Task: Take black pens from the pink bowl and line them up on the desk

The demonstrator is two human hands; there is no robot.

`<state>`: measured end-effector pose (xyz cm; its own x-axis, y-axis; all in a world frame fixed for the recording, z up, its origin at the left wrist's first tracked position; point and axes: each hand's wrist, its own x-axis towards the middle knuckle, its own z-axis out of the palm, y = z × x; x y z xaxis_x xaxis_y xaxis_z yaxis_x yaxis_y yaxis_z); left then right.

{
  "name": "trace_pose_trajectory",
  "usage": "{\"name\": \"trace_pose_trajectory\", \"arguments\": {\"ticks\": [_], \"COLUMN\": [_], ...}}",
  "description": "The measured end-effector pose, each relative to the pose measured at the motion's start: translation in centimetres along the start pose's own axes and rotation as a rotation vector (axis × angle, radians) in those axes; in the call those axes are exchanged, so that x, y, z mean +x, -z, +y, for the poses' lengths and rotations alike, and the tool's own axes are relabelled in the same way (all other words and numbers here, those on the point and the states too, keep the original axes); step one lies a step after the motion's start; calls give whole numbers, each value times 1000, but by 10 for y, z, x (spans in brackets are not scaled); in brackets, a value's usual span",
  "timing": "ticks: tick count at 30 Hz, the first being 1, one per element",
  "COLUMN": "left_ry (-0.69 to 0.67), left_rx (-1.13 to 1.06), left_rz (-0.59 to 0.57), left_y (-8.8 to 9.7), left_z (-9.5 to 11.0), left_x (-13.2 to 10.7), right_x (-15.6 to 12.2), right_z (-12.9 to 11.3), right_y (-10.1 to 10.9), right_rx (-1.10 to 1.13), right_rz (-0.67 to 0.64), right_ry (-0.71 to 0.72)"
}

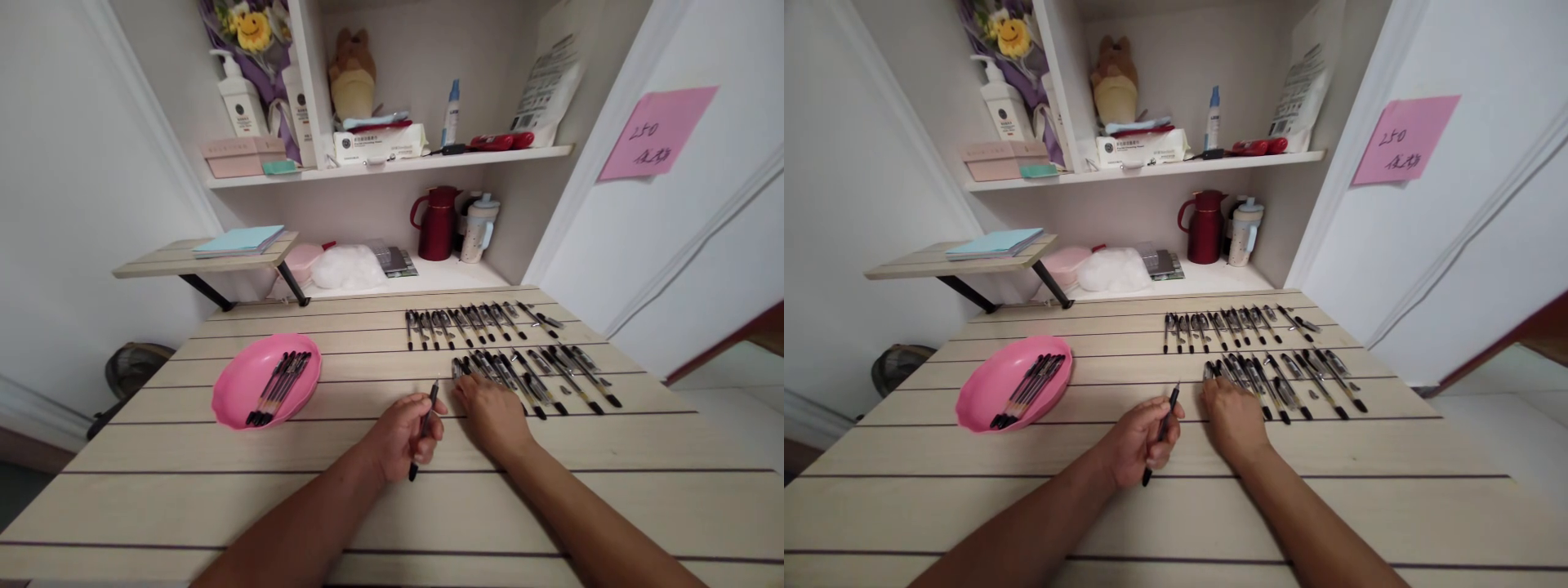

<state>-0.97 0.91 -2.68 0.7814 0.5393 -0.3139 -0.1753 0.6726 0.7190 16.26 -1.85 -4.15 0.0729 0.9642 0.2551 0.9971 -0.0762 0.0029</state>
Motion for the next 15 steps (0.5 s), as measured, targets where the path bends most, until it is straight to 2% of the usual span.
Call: {"name": "trace_pose_trajectory", "arguments": {"ticks": [11,15], "left_ry": [7,-8], "left_rx": [3,-8], "left_rz": [-5,14], "left_y": [0,0], "left_z": [1,-1], "left_x": [0,0], "right_x": [-1,-3], "right_z": [5,7], "right_y": [-2,6], "right_rx": [-2,56], "right_rz": [12,27], "right_ry": [-26,-60]}}
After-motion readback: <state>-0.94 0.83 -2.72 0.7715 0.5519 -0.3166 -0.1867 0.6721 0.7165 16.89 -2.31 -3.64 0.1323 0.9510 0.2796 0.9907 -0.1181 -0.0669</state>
